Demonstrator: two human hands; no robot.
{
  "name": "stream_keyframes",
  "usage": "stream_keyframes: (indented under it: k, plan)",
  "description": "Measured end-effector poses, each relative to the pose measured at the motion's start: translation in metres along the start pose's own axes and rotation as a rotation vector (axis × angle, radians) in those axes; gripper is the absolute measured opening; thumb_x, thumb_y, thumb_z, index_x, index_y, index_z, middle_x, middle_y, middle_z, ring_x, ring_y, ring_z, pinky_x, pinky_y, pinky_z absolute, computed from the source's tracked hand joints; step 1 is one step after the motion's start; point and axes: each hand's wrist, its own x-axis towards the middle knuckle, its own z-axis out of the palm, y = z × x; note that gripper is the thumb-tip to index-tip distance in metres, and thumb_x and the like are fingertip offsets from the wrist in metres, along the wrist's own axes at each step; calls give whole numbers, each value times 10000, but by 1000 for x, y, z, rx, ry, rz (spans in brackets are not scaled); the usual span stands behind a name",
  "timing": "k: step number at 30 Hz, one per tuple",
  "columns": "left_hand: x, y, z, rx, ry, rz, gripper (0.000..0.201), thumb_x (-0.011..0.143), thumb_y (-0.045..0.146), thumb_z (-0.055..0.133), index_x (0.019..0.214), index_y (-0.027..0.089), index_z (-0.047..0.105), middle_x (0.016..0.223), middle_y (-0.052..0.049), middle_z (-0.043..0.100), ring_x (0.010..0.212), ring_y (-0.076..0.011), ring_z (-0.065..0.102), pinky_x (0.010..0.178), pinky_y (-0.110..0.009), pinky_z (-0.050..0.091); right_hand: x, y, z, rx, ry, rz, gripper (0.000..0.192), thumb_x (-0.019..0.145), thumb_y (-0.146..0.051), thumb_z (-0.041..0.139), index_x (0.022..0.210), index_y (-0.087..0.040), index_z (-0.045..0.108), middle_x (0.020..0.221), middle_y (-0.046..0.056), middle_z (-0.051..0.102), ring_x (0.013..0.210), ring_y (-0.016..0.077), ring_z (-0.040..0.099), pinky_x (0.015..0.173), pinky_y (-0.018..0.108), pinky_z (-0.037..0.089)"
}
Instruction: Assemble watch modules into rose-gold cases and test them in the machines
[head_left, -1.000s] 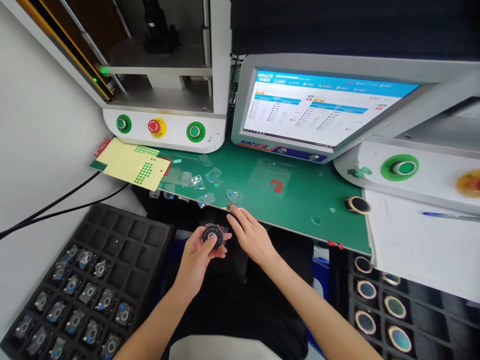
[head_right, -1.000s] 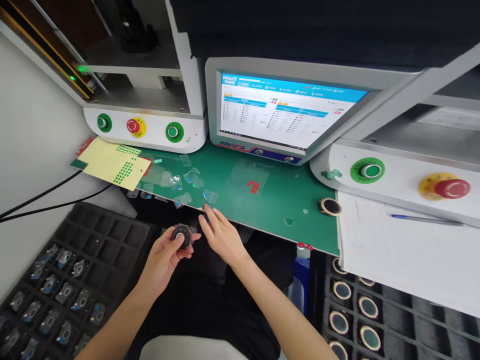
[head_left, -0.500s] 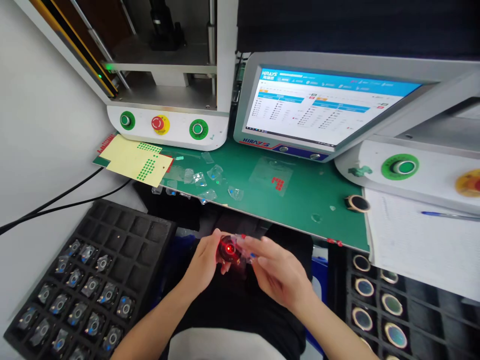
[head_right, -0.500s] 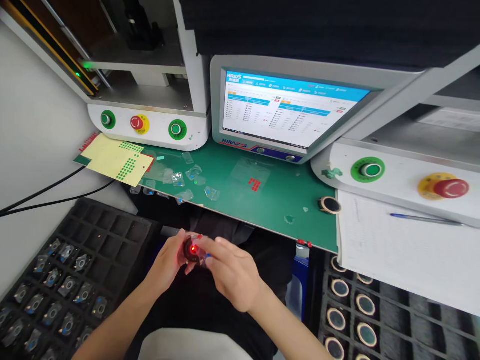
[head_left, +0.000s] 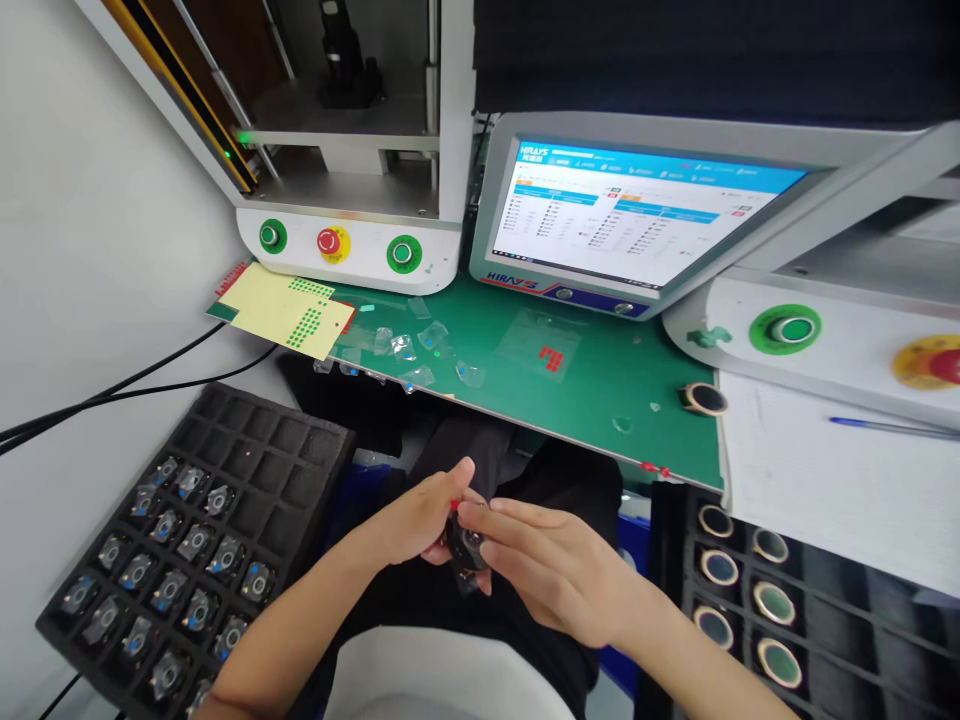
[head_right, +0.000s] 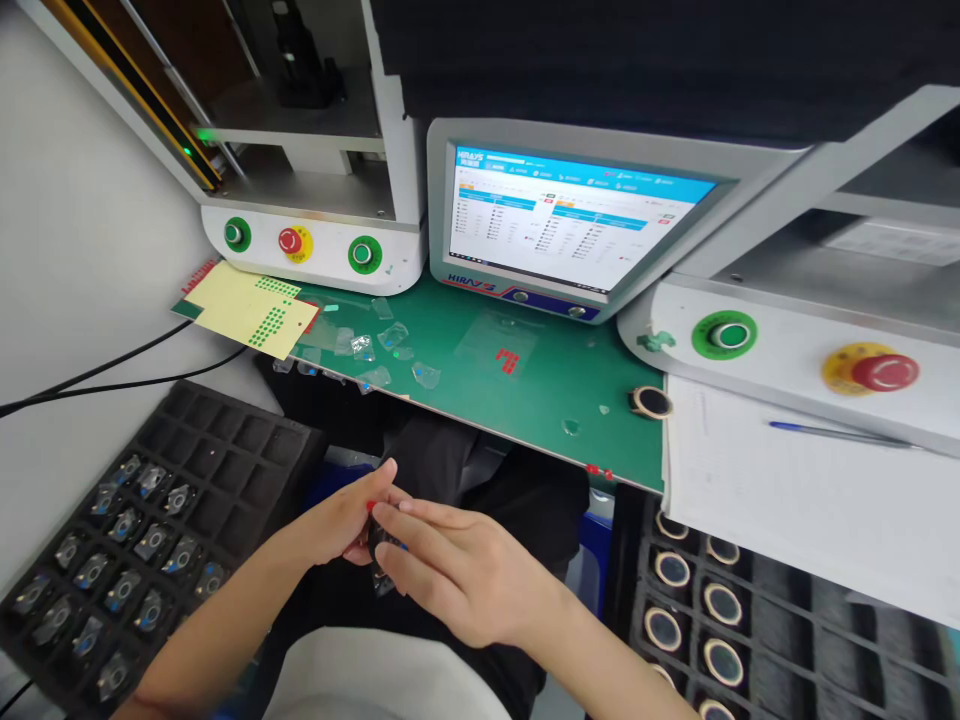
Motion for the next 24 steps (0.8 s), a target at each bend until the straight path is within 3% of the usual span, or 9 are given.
stream_keyframes:
  k: [5,9,14,18,21,24]
  plan:
    - [-1,1,7,-84,18,10,658,784,765,564,597,135,605,497,-65,632,301,-48,323,317,-191,128,-6,-6,-6,-40,-17,15,383,847,-13,405,1182,-142,538,1026,142,770,1149,199,678,975,350,599]
    - [0,12,18,-89,18,46,587,697,705,691,641,123,650,494,-37,610,325,-62,367,320,-193,206,-14,-8,-12,-135,3,-2,303,840,-6,432,1083,-141,555,1001,178,768,1104,220,700,967,354,594]
    - [4,32,35,-30,87,101,563,694,695,693,690,133,663,446,6,542,346,-72,392,331,-181,241,-14,-7,-24,-169,70,18,210,889,-36,507,1056,-128,596,1041,198,756,1159,257,670,975,383,583]
    - [7,55,51,59,147,168,596,711,723,678,712,127,683,431,34,486,330,-56,323,324,-178,185,-3,-5,-42,-205,144,17,228,932,-35,452,1056,-148,607,1028,152,770,1146,225,679,1022,360,547]
    - [8,73,62,147,153,243,673,772,768,597,732,106,706,443,23,483,342,-50,315,334,-166,183,4,-2,-51,-205,270,44,336,939,-14,441,1221,-155,560,1048,130,771,1084,208,710,1014,351,548]
    - [10,89,67,152,133,402,713,749,793,626,994,133,741,682,-64,677,525,-116,581,461,-174,417,6,8,-51,-144,554,166,568,914,-25,529,1442,-189,397,1073,122,766,967,233,752,922,360,606]
